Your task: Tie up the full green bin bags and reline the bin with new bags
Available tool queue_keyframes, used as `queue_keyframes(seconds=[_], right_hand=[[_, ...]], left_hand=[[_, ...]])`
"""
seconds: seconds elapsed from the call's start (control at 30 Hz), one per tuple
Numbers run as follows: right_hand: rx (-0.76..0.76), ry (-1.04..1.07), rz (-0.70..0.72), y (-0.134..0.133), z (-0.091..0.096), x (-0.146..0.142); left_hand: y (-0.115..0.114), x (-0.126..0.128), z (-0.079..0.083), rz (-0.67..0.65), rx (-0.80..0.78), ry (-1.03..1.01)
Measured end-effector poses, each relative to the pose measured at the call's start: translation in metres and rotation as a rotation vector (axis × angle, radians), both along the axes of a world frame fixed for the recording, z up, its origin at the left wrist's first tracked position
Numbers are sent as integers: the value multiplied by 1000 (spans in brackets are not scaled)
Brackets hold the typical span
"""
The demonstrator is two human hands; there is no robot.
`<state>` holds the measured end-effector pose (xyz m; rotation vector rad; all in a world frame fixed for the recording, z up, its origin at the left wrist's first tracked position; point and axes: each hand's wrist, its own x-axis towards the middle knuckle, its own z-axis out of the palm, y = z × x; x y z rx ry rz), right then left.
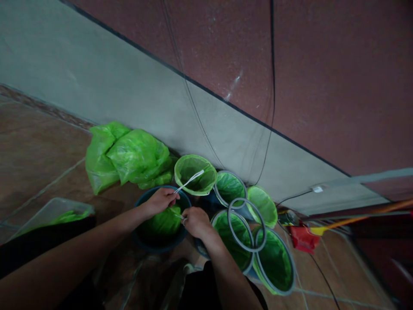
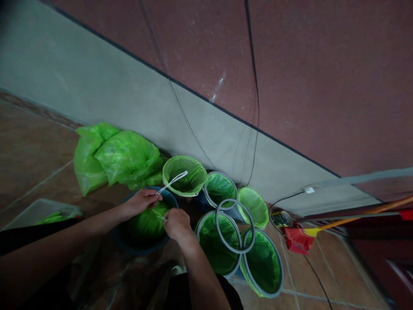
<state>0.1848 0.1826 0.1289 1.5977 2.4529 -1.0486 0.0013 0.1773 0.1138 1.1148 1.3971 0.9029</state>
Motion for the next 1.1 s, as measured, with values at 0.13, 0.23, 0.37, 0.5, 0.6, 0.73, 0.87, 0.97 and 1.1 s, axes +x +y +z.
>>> queue_keyframes(seconds=[0.13, 0.23, 0.37, 0.5, 0.6, 0.73, 0.87, 0.97, 1.1], right_hand=[[-120, 521, -187, 5, -2, -9], [-114, 640, -276, 9, -4, -10], [-148, 614, -243, 8, -6, -9], [-224, 696, -304, 7, -5, -10], [-287, 768, -314, 8, 0, -12], [-395, 884, -322, 10, 7, -16], [-463, 948, -425, 12, 9, -17], [-493, 976, -456, 12, 13, -16], [-523, 1023, -560, 12, 17, -11]], left_hand=[[1, 0, -3, -37, 5, 37], [1, -1, -3, -43, 28, 13], [1, 0, -6, -40, 14, 17], [0, 2, -12, -63, 15, 41], [-2, 4, -13, -140, 5, 37], [-9, 5, -7, -358, 5, 9], [-16, 7, -2, -528, 101, 48], [-18, 9, -3, -546, 164, 107], [-13, 6, -8, -450, 164, 110]])
